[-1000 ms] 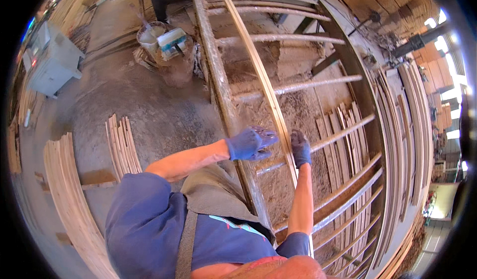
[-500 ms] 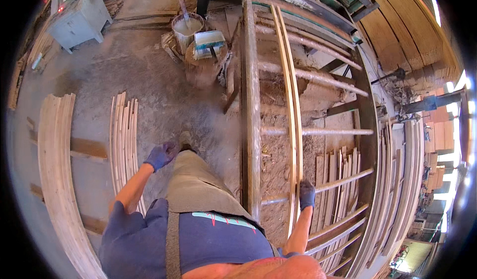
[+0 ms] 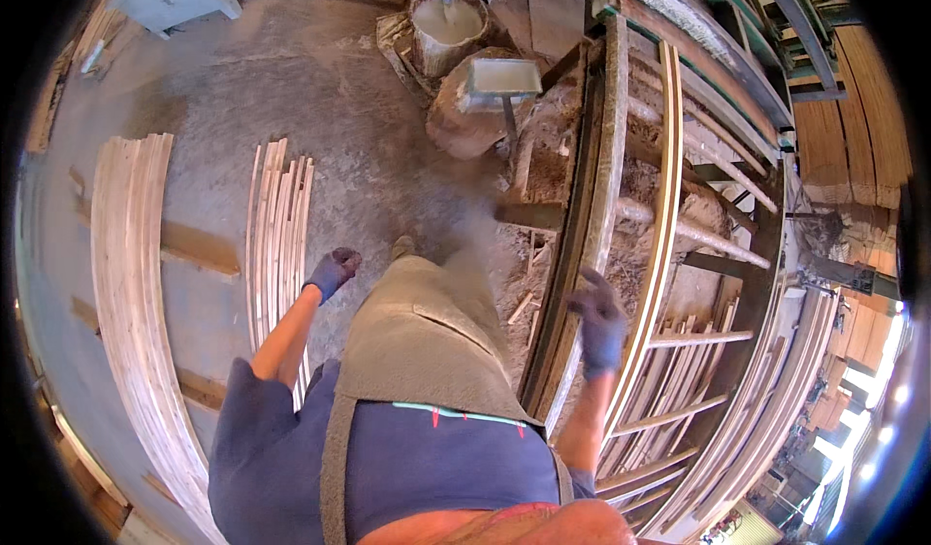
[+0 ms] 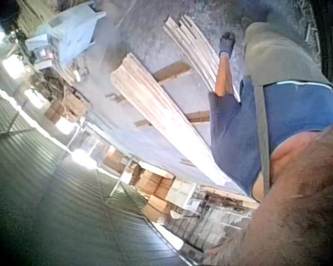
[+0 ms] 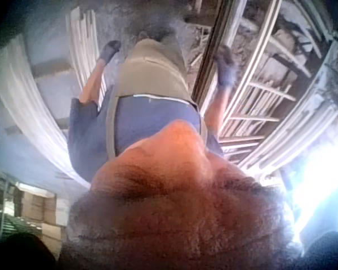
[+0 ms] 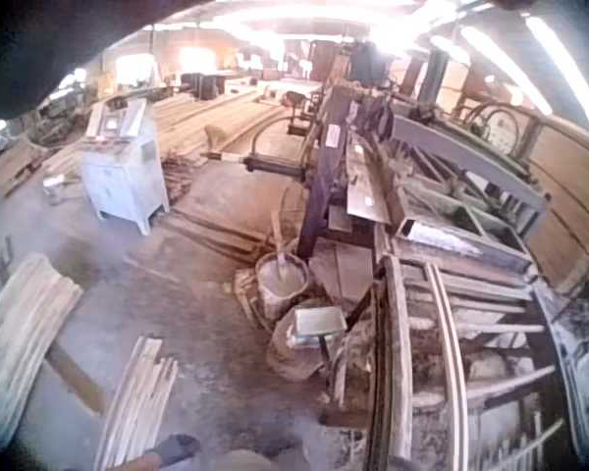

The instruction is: The person repeatedly picks up long wooden planks from a pile, places them on a drying rack, and applies a white finish to the planks using a paint roller. The person works methodically, handling each plank individually and ensuring even coverage before moving to the next piece.

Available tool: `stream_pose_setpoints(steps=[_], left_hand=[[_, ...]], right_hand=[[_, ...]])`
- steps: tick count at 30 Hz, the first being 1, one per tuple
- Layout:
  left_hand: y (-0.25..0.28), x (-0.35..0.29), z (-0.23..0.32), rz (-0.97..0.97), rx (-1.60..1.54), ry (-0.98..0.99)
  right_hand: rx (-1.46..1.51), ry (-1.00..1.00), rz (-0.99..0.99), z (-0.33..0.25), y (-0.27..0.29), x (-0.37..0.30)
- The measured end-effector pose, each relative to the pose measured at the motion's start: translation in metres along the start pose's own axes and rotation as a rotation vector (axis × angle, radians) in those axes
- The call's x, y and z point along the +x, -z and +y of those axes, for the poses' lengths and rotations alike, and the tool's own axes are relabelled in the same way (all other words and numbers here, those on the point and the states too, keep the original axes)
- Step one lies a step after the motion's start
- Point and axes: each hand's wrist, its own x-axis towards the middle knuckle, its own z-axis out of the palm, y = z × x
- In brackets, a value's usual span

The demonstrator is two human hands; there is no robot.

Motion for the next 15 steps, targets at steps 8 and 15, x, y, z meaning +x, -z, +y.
stream_pose_setpoints(steps=[8, 15], left_hand=[[0.005, -0.08, -0.023, 0.375, -0.503, 0.131], [-0.119, -0.222, -0.037, 0.501, -0.783, 1.136]], right_hand=[[-1.401, 0.622, -0.578, 0.139, -0.21, 0.405], [-0.026, -0.18, -0.39, 0.246, -0.279, 0.543]])
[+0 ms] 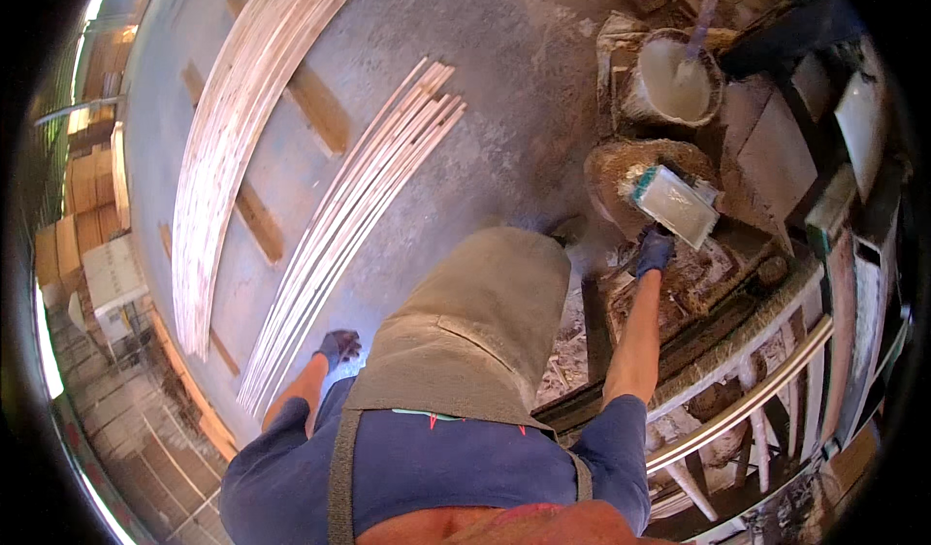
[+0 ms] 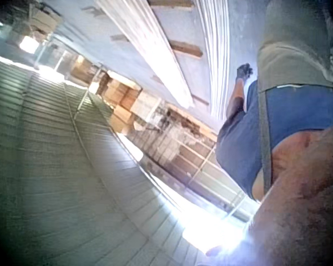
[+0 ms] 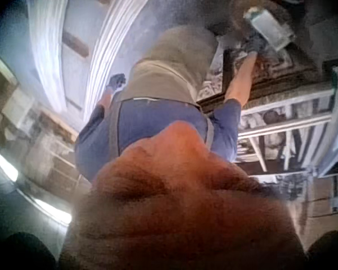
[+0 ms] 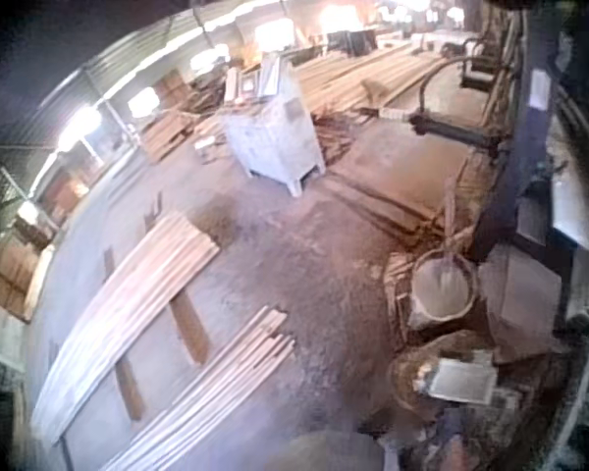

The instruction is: The person repeatedly picks up long wooden planks from a pile, places them on a drying rack, and applies a white finish to the planks using a paint roller. The person works methodically, handling each plank individually and ensuring even coverage before moving to the next piece.

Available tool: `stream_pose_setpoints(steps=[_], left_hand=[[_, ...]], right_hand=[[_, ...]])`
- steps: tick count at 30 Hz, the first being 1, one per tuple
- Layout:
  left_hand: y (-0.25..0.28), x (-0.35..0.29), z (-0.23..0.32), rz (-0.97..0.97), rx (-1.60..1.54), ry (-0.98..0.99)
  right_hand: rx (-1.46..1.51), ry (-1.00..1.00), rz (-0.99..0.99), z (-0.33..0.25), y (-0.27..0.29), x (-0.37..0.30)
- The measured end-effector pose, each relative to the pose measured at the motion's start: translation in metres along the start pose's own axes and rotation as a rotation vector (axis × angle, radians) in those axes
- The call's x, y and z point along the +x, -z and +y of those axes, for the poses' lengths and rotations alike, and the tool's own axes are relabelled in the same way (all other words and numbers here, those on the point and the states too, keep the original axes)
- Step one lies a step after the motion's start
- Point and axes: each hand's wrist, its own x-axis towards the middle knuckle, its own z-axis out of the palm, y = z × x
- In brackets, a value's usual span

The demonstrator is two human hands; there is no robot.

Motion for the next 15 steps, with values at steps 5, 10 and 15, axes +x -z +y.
stream_pose_setpoints(steps=[5, 10, 15], left_hand=[[-0.017, -0.013, -0.014, -0.237, 0.7, -0.542], [-0.035, 0.016, 0.089, -0.34, 0.487, -0.642], [-0.016, 0.039, 0.233, -0.243, 0.213, -0.351]], right_hand=[[-1.185, 0.475, 0.161, 0.025, 0.018, 0.021], [-0.918, 0.918, 0.326, -0.08, 0.027, -0.034], [-0.107, 0.27, 0.233, -0.221, 0.035, -0.181]])
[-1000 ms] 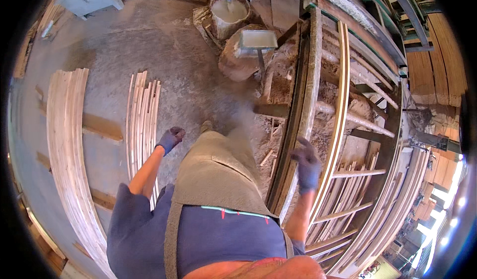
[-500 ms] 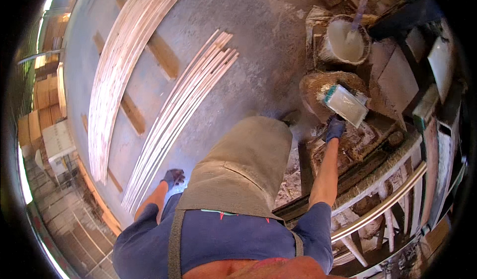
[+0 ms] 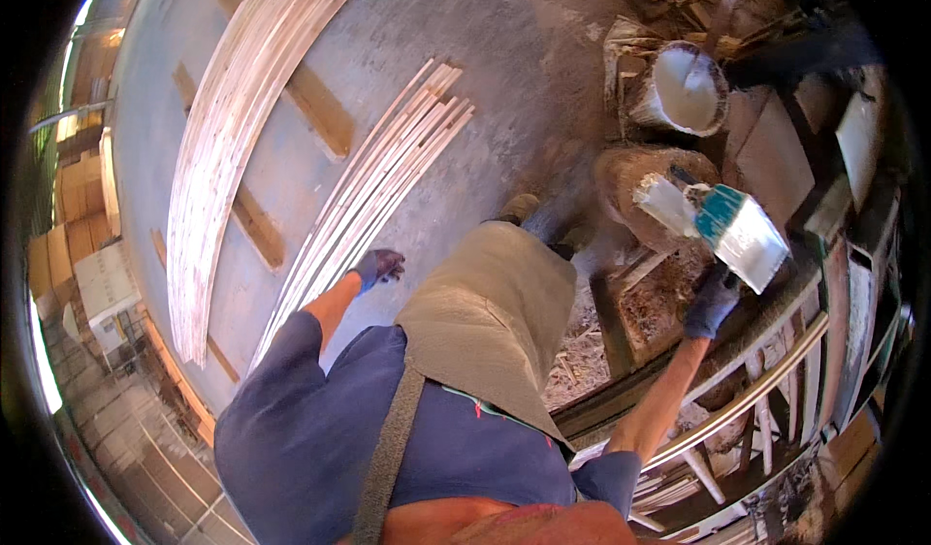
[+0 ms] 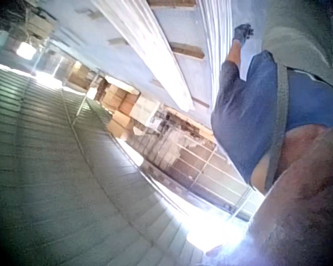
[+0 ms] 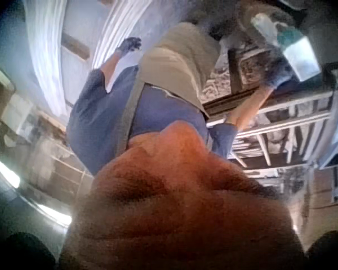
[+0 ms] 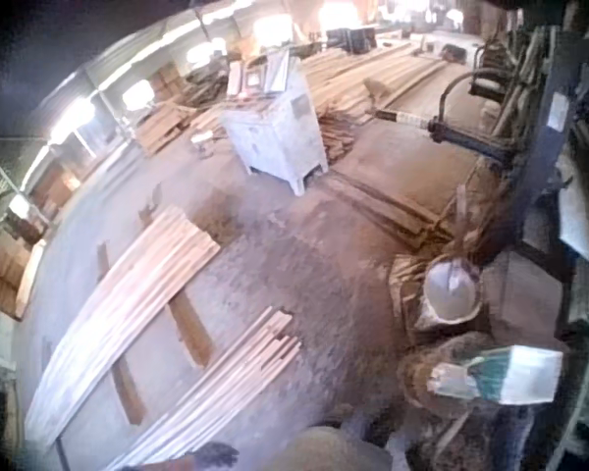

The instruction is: The person repeatedly picks up long wooden planks from a pile, places them on a drying rack, and applies a white finish to the planks using a paint roller. The person works methodically, handling each plank individually and ensuring even coverage before moving to the next piece.

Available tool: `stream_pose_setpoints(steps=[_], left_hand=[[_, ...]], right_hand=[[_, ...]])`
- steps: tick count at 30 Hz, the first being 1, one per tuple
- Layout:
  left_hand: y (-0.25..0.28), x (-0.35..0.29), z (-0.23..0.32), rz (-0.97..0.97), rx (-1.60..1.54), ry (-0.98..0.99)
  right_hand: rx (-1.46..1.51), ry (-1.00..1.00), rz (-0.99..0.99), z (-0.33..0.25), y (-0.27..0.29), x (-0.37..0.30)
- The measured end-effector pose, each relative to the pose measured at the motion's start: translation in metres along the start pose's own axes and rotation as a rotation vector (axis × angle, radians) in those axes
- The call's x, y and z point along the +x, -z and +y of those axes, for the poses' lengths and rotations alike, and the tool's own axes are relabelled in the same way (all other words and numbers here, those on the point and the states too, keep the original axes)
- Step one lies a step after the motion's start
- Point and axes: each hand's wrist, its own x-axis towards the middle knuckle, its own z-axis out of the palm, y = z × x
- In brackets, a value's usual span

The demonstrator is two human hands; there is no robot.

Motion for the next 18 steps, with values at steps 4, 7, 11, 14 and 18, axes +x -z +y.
stream_pose_setpoints(steps=[4, 7, 11, 14, 18], left_hand=[[0.01, 0.046, 0.05, -0.145, 0.006, -0.21], [-0.008, 0.089, 0.04, -0.224, 0.008, -0.195], [-0.044, 0.077, 0.029, -0.226, 0.163, -0.102], [-0.074, 0.074, 0.01, -0.262, 0.289, -0.063], [-0.095, 0.073, -0.033, -0.367, 0.589, -0.323]], right_hand=[[0.104, 0.049, 0.155, -0.062, 0.083, -0.072], [0.138, 0.055, 0.245, -0.094, 0.126, -0.132], [0.249, 0.11, 0.328, -0.089, 0.19, -0.221], [0.097, -0.072, 0.412, -0.06, 0.242, -0.3], [-0.058, -0.229, 0.465, 0.007, 0.281, -0.409]])
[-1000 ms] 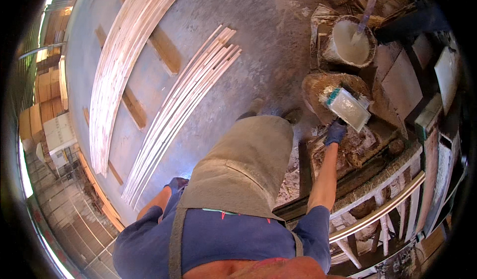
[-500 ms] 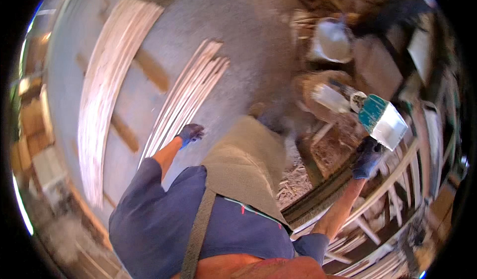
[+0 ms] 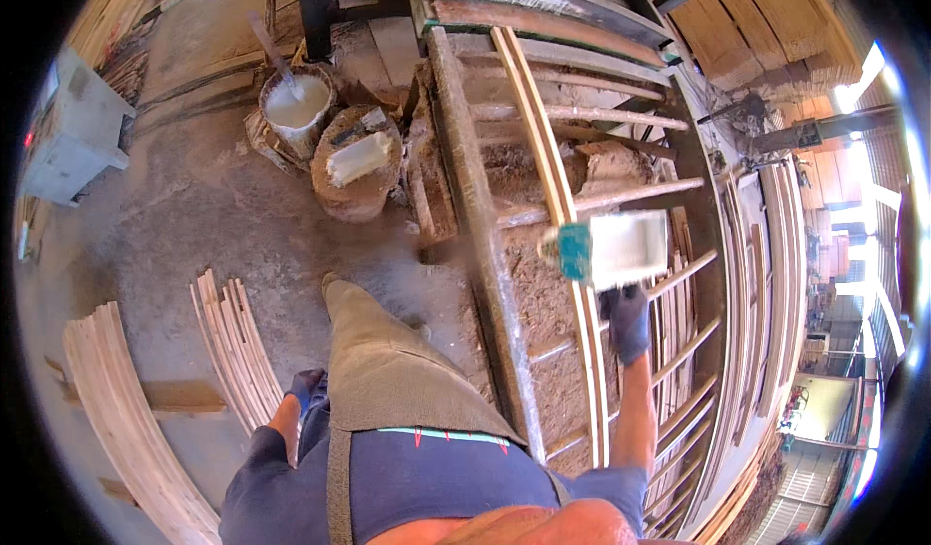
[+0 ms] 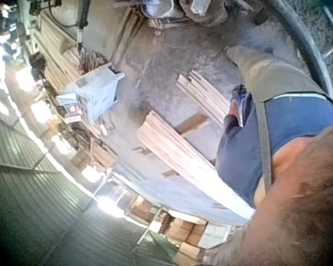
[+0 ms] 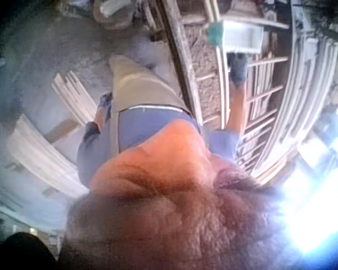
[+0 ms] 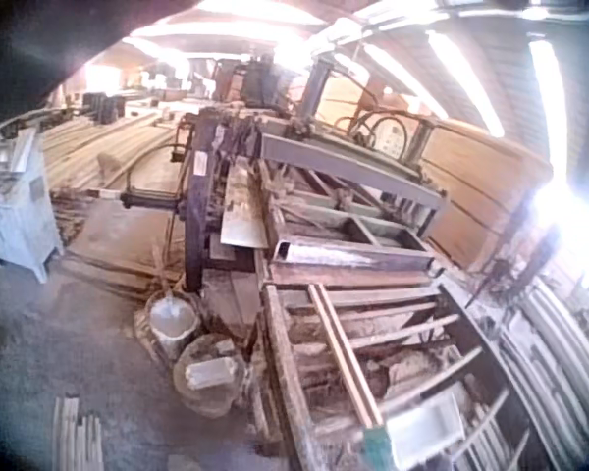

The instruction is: The person repeatedly picks up long wooden planks from a pile, places them on a drying rack, and applies a white finish to the planks using a paint roller. The person works methodically, handling each plank individually and ensuring even coverage before moving to the next piece.

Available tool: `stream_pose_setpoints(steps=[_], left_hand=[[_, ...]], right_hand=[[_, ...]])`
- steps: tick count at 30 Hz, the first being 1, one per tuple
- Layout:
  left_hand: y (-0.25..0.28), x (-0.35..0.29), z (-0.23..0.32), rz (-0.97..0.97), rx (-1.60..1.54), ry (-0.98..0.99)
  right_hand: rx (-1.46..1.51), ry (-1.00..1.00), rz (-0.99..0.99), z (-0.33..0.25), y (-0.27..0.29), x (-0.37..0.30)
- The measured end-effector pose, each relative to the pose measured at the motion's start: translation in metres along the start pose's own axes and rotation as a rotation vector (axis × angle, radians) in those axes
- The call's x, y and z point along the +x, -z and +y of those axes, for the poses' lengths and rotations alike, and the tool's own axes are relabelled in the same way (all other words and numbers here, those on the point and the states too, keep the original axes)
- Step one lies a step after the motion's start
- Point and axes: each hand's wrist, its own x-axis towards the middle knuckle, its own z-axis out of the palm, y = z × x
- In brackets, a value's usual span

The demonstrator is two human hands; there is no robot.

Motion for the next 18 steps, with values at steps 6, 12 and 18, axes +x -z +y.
stream_pose_setpoints(steps=[6, 12, 18], left_hand=[[0.015, 0.022, -0.034, -0.018, 1.082, -0.774], [0.002, 0.043, 0.026, 0.014, -0.115, 0.06], [0.01, 0.047, 0.093, 0.046, -0.476, 0.304]], right_hand=[[0.165, -0.183, 0.002, 0.051, 0.016, 0.016], [0.036, 0.038, -0.083, -0.031, -0.048, 0.181], [0.073, 0.29, -0.073, -0.151, -0.169, 0.397]])
